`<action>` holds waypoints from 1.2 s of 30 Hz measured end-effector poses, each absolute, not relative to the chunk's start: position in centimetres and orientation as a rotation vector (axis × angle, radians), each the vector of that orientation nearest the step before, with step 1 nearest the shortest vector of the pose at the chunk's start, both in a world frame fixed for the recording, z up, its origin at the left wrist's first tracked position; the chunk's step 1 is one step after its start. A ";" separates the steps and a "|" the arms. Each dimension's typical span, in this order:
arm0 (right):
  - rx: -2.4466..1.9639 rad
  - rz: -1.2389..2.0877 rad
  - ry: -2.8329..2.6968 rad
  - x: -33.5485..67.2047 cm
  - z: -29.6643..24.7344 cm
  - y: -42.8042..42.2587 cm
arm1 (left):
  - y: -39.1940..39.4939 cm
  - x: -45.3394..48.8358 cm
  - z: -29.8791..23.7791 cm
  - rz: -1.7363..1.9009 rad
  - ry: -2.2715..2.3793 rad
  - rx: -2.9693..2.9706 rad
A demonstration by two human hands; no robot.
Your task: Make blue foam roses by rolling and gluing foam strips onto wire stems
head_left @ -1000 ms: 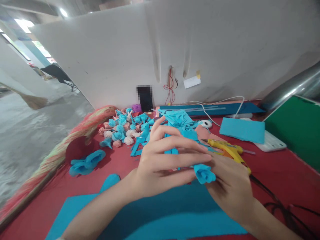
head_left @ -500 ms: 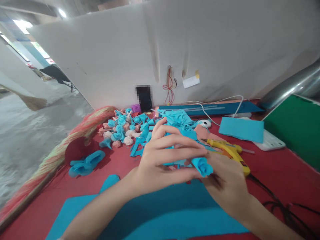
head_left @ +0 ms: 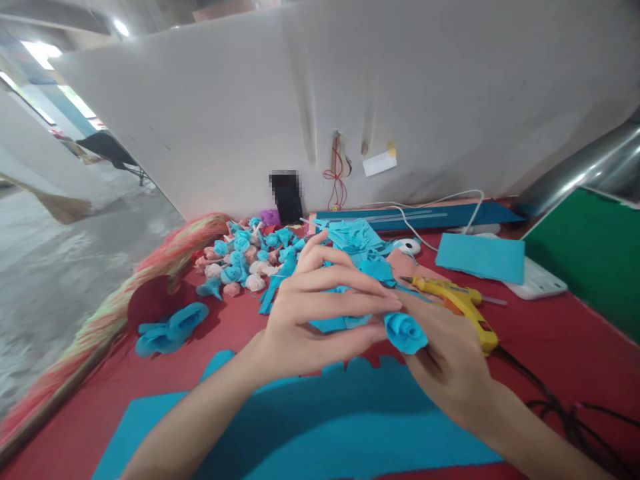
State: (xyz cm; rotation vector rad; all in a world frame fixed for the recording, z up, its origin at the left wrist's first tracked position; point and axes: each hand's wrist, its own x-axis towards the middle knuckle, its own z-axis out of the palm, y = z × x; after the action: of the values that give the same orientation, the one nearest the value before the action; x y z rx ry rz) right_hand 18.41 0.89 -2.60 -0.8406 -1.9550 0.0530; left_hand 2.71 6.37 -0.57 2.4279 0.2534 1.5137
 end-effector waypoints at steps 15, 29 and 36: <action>-0.967 0.049 -1.943 18.5 -2.8 1.1 | 6.6 2.7 -0.8 1.545 0.287 2.361; -1.421 0.607 -2.657 15.5 -10.3 2.8 | 8.2 2.3 -1.7 1.634 0.389 2.288; -1.389 0.694 -2.830 15.1 -10.6 3.4 | 8.3 2.2 -1.7 1.649 0.410 2.282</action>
State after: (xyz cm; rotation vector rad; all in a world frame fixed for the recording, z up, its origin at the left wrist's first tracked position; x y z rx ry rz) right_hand 15.11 3.41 -10.56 -1.3885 -2.8301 0.6942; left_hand 2.21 8.26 -1.69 2.2822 0.4096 1.6491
